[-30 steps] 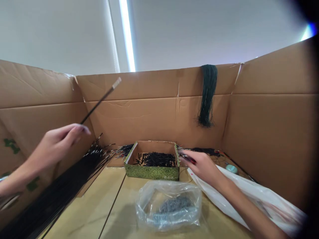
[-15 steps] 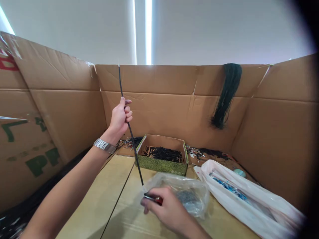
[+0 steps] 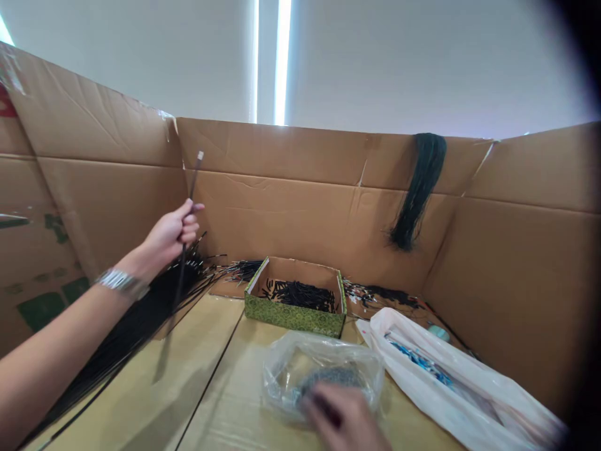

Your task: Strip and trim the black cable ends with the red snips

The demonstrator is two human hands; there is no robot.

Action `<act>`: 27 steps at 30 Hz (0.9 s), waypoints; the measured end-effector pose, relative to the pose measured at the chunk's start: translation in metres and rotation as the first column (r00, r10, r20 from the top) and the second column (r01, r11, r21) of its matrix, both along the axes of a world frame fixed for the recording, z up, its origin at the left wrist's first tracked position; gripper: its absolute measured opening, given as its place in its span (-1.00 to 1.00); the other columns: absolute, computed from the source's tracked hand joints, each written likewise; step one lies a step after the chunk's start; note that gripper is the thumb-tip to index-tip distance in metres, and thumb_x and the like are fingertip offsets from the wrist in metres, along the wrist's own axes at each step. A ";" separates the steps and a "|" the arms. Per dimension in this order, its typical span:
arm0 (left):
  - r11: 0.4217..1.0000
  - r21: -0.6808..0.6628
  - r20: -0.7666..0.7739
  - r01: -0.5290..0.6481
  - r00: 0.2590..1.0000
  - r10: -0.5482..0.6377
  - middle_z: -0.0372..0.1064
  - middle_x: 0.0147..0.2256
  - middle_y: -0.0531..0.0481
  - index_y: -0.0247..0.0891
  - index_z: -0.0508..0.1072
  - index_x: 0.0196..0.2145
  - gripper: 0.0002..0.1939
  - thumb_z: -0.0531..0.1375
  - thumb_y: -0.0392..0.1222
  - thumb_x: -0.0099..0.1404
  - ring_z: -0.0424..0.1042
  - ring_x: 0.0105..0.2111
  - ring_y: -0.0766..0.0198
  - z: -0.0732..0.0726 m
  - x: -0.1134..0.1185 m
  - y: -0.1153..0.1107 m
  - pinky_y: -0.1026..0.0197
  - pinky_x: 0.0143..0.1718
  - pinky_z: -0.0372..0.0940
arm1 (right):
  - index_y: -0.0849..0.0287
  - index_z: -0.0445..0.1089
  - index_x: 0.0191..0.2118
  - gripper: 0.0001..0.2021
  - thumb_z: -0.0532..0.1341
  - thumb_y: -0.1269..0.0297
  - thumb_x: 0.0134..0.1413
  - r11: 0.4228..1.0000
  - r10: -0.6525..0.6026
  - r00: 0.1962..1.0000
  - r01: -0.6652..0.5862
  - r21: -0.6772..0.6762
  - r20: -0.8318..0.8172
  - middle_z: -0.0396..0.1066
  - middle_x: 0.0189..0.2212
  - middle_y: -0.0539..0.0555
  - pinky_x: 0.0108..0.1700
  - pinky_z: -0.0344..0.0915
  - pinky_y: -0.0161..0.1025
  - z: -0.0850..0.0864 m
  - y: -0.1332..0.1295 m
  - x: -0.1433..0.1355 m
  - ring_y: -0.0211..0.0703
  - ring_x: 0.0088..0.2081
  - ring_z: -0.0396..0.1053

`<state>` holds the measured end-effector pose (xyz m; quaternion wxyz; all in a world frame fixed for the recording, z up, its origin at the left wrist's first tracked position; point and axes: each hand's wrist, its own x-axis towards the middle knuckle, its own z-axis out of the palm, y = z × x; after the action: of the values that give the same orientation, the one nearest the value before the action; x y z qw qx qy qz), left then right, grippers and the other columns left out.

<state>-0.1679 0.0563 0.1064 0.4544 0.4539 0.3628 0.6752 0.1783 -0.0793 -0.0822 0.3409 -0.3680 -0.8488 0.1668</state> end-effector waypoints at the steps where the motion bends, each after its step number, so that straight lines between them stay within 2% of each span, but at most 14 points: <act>1: 0.997 -0.056 -0.035 0.049 0.998 -0.051 -0.10 -0.65 0.28 -0.32 0.37 -0.32 -0.63 0.04 0.01 0.52 -0.18 -0.77 0.52 -0.011 0.001 -0.013 0.44 -0.81 -0.22 | 0.21 0.44 -0.30 -0.72 0.11 0.20 0.40 0.996 -0.089 0.994 0.087 -0.027 -0.063 0.43 -0.45 -0.01 -0.39 0.38 -0.24 0.009 0.016 0.007 -0.21 -0.45 0.40; 2: 0.990 -0.108 -0.070 0.091 0.993 -0.099 -0.11 -0.64 0.28 -0.31 0.39 -0.30 -0.64 0.07 0.04 0.50 -0.19 -0.75 0.51 -0.024 0.006 -0.026 0.44 -0.81 -0.23 | 0.21 0.45 -0.35 -0.67 0.10 0.16 0.38 0.988 -0.149 0.981 0.144 -0.047 -0.124 0.42 -0.51 0.01 -0.41 0.34 -0.23 0.018 0.035 0.012 -0.16 -0.47 0.39; 5: 0.956 -0.236 -0.169 0.176 0.961 -0.218 -0.15 -0.64 0.28 -0.27 0.41 -0.30 -0.59 0.22 0.18 0.33 -0.24 -0.72 0.49 -0.071 0.030 -0.069 0.44 -0.79 -0.26 | 0.18 0.50 -0.20 -0.73 0.23 0.07 0.21 0.969 -0.245 0.915 0.225 -0.097 -0.321 0.51 -0.37 0.12 -0.27 0.35 -0.15 0.044 0.091 0.014 -0.02 -0.34 0.42; 7: 0.929 -0.296 -0.217 0.222 0.932 -0.292 -0.14 -0.64 0.28 -0.26 0.41 -0.34 -0.51 0.27 0.29 0.22 -0.22 -0.69 0.48 -0.105 0.050 -0.094 0.44 -0.77 -0.23 | 0.20 0.48 -0.29 -0.66 0.21 -0.02 0.19 0.968 -0.248 0.861 0.202 -0.147 -0.445 0.46 -0.46 0.10 -0.37 0.32 -0.21 0.055 0.116 0.004 -0.08 -0.42 0.38; 8: 0.916 -0.318 -0.226 0.245 0.919 -0.324 -0.16 -0.64 0.29 -0.26 0.40 -0.34 -0.47 0.26 0.33 0.20 -0.24 -0.68 0.48 -0.121 0.059 -0.105 0.44 -0.75 -0.22 | 0.20 0.45 -0.35 -0.60 0.16 -0.07 0.21 0.971 -0.229 0.840 0.161 -0.177 -0.491 0.40 -0.53 0.05 -0.47 0.27 -0.25 0.058 0.121 -0.003 -0.16 -0.52 0.32; 10: 0.850 -0.397 -0.162 0.347 0.885 -0.437 -0.19 -0.64 0.30 -0.25 0.38 -0.35 -0.44 0.24 0.38 0.18 -0.29 -0.67 0.47 -0.149 0.078 -0.120 0.42 -0.72 -0.28 | 0.18 0.39 -0.41 -0.52 0.07 -0.15 0.25 0.972 -0.172 0.811 0.047 -0.231 -0.559 0.28 -0.62 -0.04 -0.64 0.09 -0.31 0.061 0.120 -0.018 -0.30 -0.70 0.10; 12: 0.765 -0.440 -0.122 0.471 0.812 -0.571 -0.19 -0.66 0.29 -0.26 0.40 -0.34 -0.39 0.25 0.42 0.14 -0.29 -0.67 0.47 -0.168 0.096 -0.126 0.39 -0.71 -0.33 | 0.16 0.33 -0.44 -0.50 0.06 -0.19 0.24 0.962 -0.117 0.789 -0.060 -0.266 -0.603 0.21 -0.65 -0.10 -0.70 -0.04 -0.34 0.060 0.108 -0.032 -0.37 -0.75 -0.04; 13: 0.747 -0.433 -0.115 0.504 0.791 -0.600 -0.18 -0.66 0.29 -0.28 0.42 -0.34 -0.38 0.25 0.43 0.13 -0.28 -0.67 0.47 -0.174 0.105 -0.126 0.38 -0.69 -0.34 | 0.15 0.30 -0.47 -0.51 0.08 -0.19 0.23 0.956 -0.096 0.780 -0.100 -0.276 -0.618 0.16 -0.67 -0.12 -0.69 -0.07 -0.35 0.059 0.100 -0.037 -0.38 -0.74 -0.06; 16: 0.727 -0.408 -0.074 0.552 0.774 -0.629 -0.17 -0.65 0.29 -0.28 0.42 -0.31 -0.32 0.25 0.48 0.07 -0.28 -0.68 0.47 -0.176 0.128 -0.115 0.38 -0.70 -0.36 | 0.15 0.24 -0.56 -0.51 0.20 -0.14 0.19 0.942 -0.046 0.762 -0.182 -0.282 -0.646 0.12 -0.69 -0.14 -0.62 -0.04 -0.36 0.059 0.078 -0.046 -0.38 -0.67 -0.01; 19: 0.791 -0.335 -0.048 0.512 0.829 -0.557 -0.18 -0.63 0.30 -0.24 0.35 -0.34 -0.32 0.18 0.52 0.10 -0.33 -0.68 0.48 -0.161 0.145 -0.096 0.39 -0.73 -0.34 | 0.19 0.27 -0.58 -0.53 0.28 -0.04 0.17 0.932 0.008 0.753 -0.244 -0.268 -0.658 0.20 -0.64 -0.08 -0.51 0.06 -0.37 0.062 0.065 -0.043 -0.36 -0.57 0.10; 21: 0.836 -0.242 -0.087 0.493 0.847 -0.525 -0.18 -0.63 0.30 -0.24 0.31 -0.39 -0.38 0.19 0.46 0.16 -0.32 -0.67 0.48 -0.147 0.155 -0.087 0.40 -0.72 -0.31 | 0.20 0.33 -0.50 -0.57 0.25 -0.05 0.20 0.927 0.015 0.732 -0.265 -0.264 -0.682 0.16 -0.64 -0.12 -0.55 0.02 -0.39 0.065 0.062 -0.034 -0.39 -0.60 0.04; 24: 0.841 -0.156 -0.173 0.517 0.824 -0.539 -0.14 -0.63 0.28 -0.25 0.33 -0.39 -0.44 0.17 0.38 0.25 -0.28 -0.67 0.47 -0.131 0.169 -0.081 0.39 -0.71 -0.27 | 0.18 0.38 -0.32 -0.61 0.22 -0.11 0.21 0.877 -0.050 0.584 -0.362 -0.315 -0.810 0.01 -0.66 -0.22 -0.67 -0.21 -0.40 0.072 0.063 -0.015 -0.45 -0.69 -0.21; 27: 0.834 -0.113 -0.305 0.541 0.780 -0.547 -0.12 -0.64 0.26 -0.28 0.36 -0.40 -0.43 0.14 0.37 0.29 -0.21 -0.67 0.45 -0.126 0.179 -0.081 0.36 -0.69 -0.24 | 0.17 0.34 -0.35 -0.61 0.30 -0.09 0.15 0.761 -0.105 0.411 -0.553 -0.339 -0.906 0.04 -0.67 -0.23 -0.69 -0.28 -0.42 0.080 0.062 0.001 -0.49 -0.72 -0.27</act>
<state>0.0112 -0.0248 -0.0195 0.5680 0.6393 0.2927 0.4277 0.1790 -0.0171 -0.0018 0.5700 -0.1843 -0.4831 0.6385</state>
